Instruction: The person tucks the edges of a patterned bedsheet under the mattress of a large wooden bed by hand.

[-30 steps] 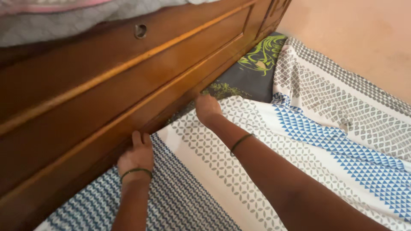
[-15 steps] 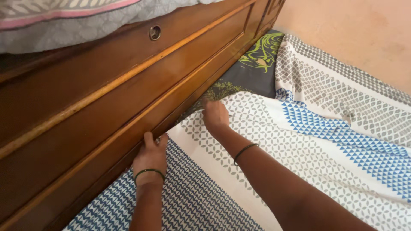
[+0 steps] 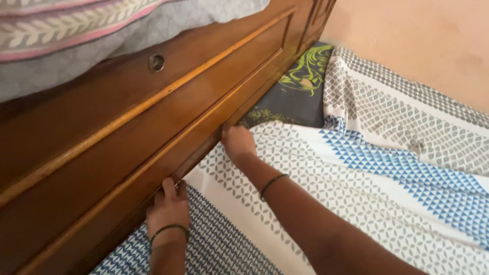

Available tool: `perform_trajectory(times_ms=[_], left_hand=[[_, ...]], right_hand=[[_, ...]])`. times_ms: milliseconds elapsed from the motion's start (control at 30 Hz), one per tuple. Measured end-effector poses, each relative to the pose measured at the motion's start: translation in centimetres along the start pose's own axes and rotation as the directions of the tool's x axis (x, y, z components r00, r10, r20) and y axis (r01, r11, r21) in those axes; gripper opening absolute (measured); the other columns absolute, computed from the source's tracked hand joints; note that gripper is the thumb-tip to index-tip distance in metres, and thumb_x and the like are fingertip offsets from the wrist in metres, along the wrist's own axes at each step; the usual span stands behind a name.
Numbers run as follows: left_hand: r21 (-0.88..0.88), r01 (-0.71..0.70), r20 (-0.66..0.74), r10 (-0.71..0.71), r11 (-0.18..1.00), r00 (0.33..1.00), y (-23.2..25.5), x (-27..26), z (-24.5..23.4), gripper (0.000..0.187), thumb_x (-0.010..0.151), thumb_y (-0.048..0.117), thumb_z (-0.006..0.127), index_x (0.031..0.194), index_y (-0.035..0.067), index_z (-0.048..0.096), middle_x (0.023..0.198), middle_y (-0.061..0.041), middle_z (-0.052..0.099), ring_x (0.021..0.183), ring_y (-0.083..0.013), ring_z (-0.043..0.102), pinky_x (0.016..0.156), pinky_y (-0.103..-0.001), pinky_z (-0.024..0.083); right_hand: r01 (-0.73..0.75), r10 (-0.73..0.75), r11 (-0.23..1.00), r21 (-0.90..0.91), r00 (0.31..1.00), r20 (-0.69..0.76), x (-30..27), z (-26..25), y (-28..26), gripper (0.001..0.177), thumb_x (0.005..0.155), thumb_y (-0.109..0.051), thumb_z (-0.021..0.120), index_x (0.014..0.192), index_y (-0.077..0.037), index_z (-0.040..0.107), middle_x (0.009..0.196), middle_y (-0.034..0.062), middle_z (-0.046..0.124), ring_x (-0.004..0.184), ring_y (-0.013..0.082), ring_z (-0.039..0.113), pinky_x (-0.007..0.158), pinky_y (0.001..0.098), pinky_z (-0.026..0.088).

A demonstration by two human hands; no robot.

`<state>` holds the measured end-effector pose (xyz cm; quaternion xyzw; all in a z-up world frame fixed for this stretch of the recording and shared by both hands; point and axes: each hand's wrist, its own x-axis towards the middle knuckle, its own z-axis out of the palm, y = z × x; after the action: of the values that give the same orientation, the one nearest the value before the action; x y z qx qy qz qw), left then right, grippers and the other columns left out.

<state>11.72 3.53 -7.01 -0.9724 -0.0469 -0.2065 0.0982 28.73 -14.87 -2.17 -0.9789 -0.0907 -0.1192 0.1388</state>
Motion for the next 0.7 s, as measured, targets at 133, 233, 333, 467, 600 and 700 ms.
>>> perform_trajectory(times_ms=[133,233,333,467,600,700], left_hand=[[0.131,-0.004,0.053,-0.003,0.991,0.999,0.7,0.7,-0.3,0.026,0.093,0.024,0.056,0.114,0.024,0.073,0.113,-0.004,0.053,0.1,-0.0187,0.064,0.067,-0.029,0.061],[0.132,0.08,0.206,-0.107,0.988,0.973,2.2,1.2,-1.2,0.027,0.094,0.027,0.056,0.116,0.021,0.07,0.117,-0.005,0.05,0.105,-0.0183,0.061,0.066,-0.029,0.062],[0.024,0.262,0.346,-0.254,0.965,0.903,5.1,2.0,-2.8,0.027,0.104,0.024,0.054,0.12,0.01,0.071,0.122,-0.005,0.052,0.109,-0.0165,0.062,0.068,-0.025,0.061],[-0.279,0.268,0.434,-0.128,0.922,0.892,9.2,2.3,-4.8,0.057,0.098,0.026,0.046,0.154,0.018,0.04,0.16,-0.011,0.028,0.131,-0.028,0.044,0.102,-0.042,0.046],[-0.276,0.147,0.523,0.02,0.95,0.852,10.7,2.2,-4.6,0.071,0.101,0.051,0.034,0.161,0.019,0.015,0.171,-0.005,-0.003,0.155,-0.0258,0.002,0.122,-0.044,0.01],[-0.353,0.164,0.537,0.056,0.921,0.842,9.8,2.4,-4.0,0.078,0.097,0.059,0.036,0.162,0.022,0.011,0.171,-0.002,-0.007,0.156,-0.0248,-0.007,0.124,-0.043,0.002]], right_hand=[[0.009,-0.012,0.999,0.053,0.998,0.057,-0.3,-0.2,0.3,0.023,0.091,-0.016,0.067,0.108,-0.002,0.066,0.095,0.0225,0.072,0.093,0.0426,0.069,0.082,0.0515,0.056],[0.016,-0.027,0.994,0.112,0.995,0.094,-1.0,-0.8,0.6,0.029,0.09,-0.014,0.067,0.117,-0.003,0.064,0.107,0.0219,0.07,0.1,0.0421,0.067,0.086,0.0512,0.054],[0.058,-0.073,0.995,0.086,0.98,0.185,-2.3,-1.4,1.5,0.018,0.091,-0.015,0.067,0.106,-0.006,0.071,0.127,0.017,0.065,0.114,0.0368,0.064,0.096,0.0465,0.053],[0.16,-0.177,0.983,0.095,0.961,0.212,-4.2,-1.9,3.2,0.038,0.087,-0.02,0.071,0.124,-0.013,0.068,0.147,0.0081,0.054,0.135,0.0288,0.052,0.112,0.0393,0.045],[0.276,-0.268,0.961,0.022,0.909,0.318,-4.8,-2.1,4.1,0.058,0.091,-0.03,0.069,0.146,-0.019,0.053,0.164,0.0025,0.034,0.149,0.0243,0.033,0.117,0.0417,0.035],[0.274,-0.243,0.962,-0.012,0.874,0.42,-4.3,-3.2,3.8,0.063,0.092,-0.034,0.069,0.151,-0.023,0.048,0.168,-0.0014,0.03,0.154,0.0234,0.028,0.119,0.0414,0.036]])
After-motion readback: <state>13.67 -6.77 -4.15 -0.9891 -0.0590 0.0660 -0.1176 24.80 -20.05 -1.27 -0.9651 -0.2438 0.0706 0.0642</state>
